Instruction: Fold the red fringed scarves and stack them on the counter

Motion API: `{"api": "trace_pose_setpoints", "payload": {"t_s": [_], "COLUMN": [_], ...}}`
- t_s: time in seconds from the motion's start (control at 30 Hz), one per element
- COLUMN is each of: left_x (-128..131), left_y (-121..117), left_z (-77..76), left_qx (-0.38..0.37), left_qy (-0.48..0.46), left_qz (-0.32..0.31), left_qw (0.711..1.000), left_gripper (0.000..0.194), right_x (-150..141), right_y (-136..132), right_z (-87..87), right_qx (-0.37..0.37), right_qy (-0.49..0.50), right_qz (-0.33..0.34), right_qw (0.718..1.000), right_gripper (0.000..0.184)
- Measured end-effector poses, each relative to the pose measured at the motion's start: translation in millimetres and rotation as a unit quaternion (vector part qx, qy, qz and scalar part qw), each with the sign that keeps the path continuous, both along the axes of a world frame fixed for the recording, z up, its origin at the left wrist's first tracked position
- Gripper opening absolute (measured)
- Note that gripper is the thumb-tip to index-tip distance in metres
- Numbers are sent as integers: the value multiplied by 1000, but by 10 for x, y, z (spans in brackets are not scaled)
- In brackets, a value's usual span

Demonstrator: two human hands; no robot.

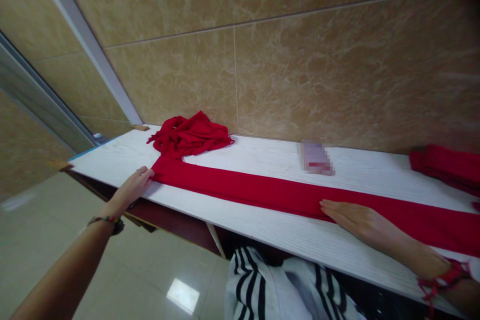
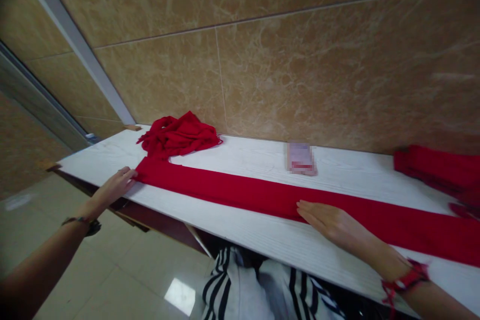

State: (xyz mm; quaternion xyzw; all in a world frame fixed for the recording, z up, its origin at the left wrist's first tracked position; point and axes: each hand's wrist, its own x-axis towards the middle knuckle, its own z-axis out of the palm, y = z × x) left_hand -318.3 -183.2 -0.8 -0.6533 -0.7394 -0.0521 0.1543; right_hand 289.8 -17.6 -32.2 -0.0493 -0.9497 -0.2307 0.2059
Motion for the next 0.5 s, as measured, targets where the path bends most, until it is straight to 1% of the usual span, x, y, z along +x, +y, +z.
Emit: {"api": "trace_pose_setpoints", "payload": {"t_s": [0.07,0.13,0.23,0.33,0.5], "left_x": [-12,-14,102,413,1108], "left_y": [-5,27,131,266,471], "left_z": [-9,24,97,108,27], "left_qx": [-28,-64,-83,-75,-78], "left_qy": [3,12,47,79,82], "left_qz": [6,10,-6,-65,-177], "left_qw": [1000,998,995,992,978], "left_gripper": [11,13,20,29,32], "right_x": [8,9,-83,-345,-911], "right_y": [9,19,-6,-89,-233], "right_z": [-14,-16,26,87,123], "right_qx": [-2,-6,-10,-15,-20], "right_qy": [-4,-10,-10,-9,-29], "right_qz": [-3,-12,-23,-33,-41], "right_qw": [1000,1000,1000,999,999], "right_gripper": [35,31,30,30,30]}}
